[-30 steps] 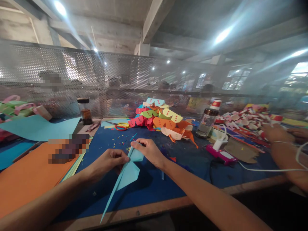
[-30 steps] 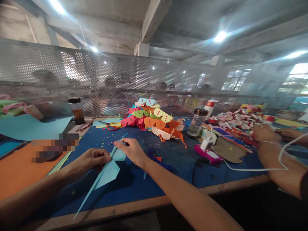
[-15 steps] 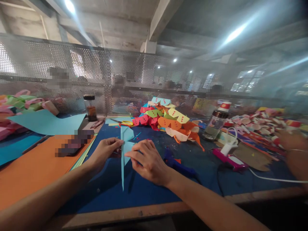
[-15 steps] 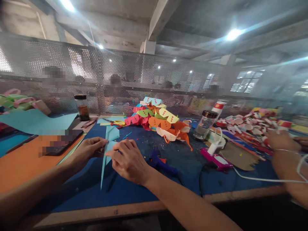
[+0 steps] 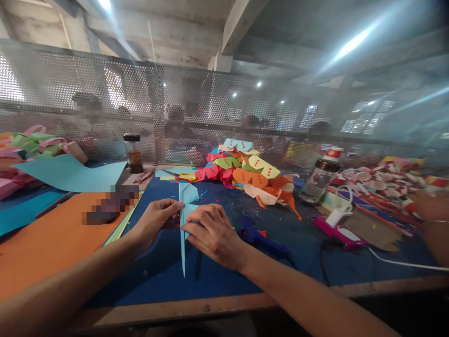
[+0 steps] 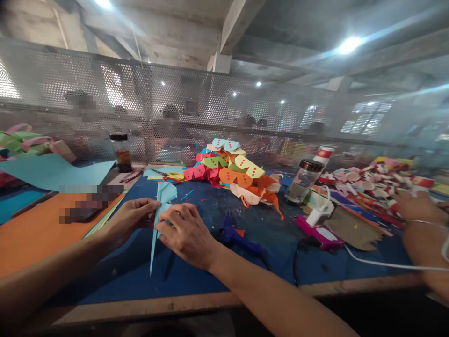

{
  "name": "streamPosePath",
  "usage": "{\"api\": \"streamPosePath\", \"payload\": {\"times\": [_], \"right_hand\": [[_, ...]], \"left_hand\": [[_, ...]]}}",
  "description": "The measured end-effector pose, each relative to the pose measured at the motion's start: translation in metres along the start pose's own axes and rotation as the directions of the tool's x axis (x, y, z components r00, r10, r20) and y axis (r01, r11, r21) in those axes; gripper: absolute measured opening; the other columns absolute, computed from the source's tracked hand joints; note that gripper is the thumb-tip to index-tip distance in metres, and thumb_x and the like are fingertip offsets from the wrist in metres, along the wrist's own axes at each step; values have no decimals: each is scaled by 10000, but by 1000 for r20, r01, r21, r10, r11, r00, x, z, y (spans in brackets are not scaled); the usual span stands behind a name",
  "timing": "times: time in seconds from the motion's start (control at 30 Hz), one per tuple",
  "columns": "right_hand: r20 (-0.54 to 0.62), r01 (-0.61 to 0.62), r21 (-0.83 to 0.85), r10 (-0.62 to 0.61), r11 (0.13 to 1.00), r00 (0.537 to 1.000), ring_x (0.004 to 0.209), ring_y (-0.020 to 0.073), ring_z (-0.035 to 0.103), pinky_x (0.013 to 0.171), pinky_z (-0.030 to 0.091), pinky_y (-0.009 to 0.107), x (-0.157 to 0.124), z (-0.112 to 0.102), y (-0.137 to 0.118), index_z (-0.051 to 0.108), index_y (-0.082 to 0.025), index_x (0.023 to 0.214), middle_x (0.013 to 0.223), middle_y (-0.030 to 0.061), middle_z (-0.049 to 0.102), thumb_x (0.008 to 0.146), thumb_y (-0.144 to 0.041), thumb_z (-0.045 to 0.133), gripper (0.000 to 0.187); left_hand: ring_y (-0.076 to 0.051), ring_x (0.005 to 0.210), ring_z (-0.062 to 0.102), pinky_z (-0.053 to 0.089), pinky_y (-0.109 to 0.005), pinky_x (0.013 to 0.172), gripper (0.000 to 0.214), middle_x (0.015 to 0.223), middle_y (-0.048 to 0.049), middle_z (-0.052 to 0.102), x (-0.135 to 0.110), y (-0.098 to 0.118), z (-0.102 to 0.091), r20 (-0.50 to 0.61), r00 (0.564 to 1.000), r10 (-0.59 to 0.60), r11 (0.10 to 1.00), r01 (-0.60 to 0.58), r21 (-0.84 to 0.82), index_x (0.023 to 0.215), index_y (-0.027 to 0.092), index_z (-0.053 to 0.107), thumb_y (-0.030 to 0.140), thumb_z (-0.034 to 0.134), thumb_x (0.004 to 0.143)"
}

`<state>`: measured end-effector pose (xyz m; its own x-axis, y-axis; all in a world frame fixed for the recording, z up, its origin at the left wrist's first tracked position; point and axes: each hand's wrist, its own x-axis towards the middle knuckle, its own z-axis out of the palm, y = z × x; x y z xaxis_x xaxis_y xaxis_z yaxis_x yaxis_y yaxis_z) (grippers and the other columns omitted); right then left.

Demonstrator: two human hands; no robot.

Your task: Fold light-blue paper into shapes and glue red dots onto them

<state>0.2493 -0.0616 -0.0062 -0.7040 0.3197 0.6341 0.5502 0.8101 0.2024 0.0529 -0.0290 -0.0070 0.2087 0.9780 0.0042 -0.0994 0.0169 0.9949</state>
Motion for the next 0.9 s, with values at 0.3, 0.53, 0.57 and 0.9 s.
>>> {"api": "streamPosePath", "payload": {"times": [0.3, 0.53, 0.57, 0.9], "right_hand": [[-10, -9, -1, 9, 1000, 1000, 1116, 220, 502, 992, 339, 390, 0, 2, 0, 649, -193, 1043, 1096, 52, 676, 992, -254, 549, 127], [-26, -54, 51, 56, 997, 998, 1101, 217, 512, 987, 340, 386, 0, 3, 1, 662, -197, 1020, 1084, 48, 691, 984, -280, 580, 122], [-25, -63, 54, 65, 997, 998, 1099, 216, 513, 991, 338, 385, 0, 4, 1, 666, -200, 1015, 1078, 47, 693, 980, -289, 591, 122], [-78, -141, 106, 149, 984, 986, 1090, 217, 502, 1015, 319, 396, 1, 5, 1, 680, -216, 929, 1037, 30, 679, 952, -324, 638, 117]], "left_hand": [[-94, 565, 524, 509, -233, 595, 357, 598, 36, 572, 0, 1, 1, -1, 1000, 17, 1000, -17, -9, 643, 162, 615, 468, 789, 698], [-97, 566, 530, 511, -234, 591, 373, 604, 30, 586, 0, -1, 3, -15, 1000, 25, 1000, -25, -5, 649, 156, 621, 484, 794, 690], [-98, 565, 530, 513, -236, 593, 376, 600, 31, 584, 0, 0, 3, -13, 1000, 27, 1000, -27, -6, 645, 156, 620, 486, 796, 688], [-99, 564, 549, 518, -225, 593, 369, 586, 31, 582, -1, -2, 3, 8, 999, 38, 998, -38, -49, 636, 160, 618, 474, 801, 698]]}}
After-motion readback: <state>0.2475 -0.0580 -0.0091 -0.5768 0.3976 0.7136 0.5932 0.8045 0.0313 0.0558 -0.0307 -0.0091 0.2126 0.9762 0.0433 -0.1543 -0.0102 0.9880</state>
